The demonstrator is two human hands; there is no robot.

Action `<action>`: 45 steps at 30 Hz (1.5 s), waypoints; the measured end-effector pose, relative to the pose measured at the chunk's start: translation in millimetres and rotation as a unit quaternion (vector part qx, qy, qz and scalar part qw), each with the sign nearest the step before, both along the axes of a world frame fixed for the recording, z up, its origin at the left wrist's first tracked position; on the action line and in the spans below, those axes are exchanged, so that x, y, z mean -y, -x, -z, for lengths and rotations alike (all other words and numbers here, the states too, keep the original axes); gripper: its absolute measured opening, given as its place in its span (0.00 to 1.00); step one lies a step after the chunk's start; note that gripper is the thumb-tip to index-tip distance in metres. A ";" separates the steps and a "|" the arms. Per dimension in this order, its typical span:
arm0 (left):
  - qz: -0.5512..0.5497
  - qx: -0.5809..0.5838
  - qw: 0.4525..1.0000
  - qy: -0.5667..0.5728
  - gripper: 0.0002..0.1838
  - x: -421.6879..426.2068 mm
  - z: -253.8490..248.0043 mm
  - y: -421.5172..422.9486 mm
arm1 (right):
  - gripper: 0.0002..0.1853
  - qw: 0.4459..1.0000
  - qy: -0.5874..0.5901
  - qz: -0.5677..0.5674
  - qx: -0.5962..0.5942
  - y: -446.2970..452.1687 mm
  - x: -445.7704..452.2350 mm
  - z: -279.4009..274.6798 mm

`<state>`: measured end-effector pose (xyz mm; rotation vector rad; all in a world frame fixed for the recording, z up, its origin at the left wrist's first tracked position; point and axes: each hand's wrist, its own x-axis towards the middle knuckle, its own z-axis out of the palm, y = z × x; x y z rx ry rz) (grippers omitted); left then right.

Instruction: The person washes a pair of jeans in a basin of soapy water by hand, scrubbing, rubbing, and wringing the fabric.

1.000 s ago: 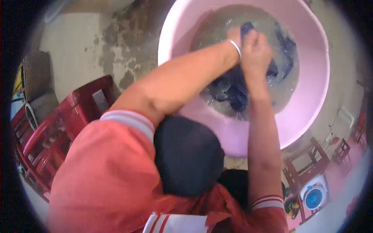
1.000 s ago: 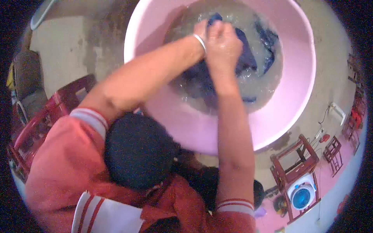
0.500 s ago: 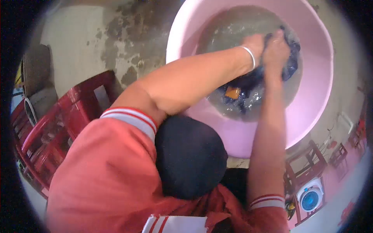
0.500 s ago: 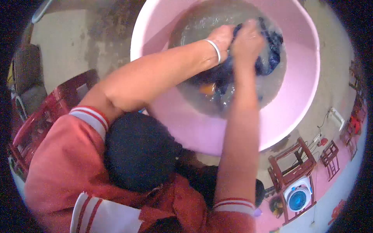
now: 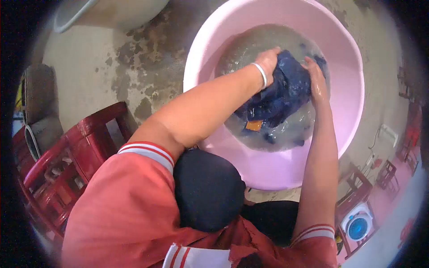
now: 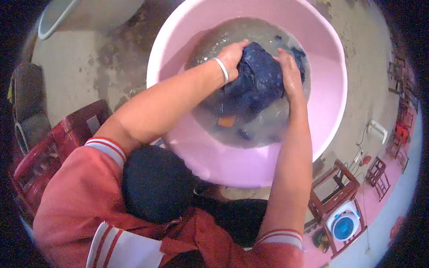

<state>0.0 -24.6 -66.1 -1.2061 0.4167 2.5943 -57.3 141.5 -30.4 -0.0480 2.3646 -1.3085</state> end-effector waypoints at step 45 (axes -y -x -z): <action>0.034 -0.129 0.990 0.036 0.14 5.7 7.1 -14.7 | 0.23 0.940 -0.091 -0.058 -0.324 -75.7 105.6 -18.6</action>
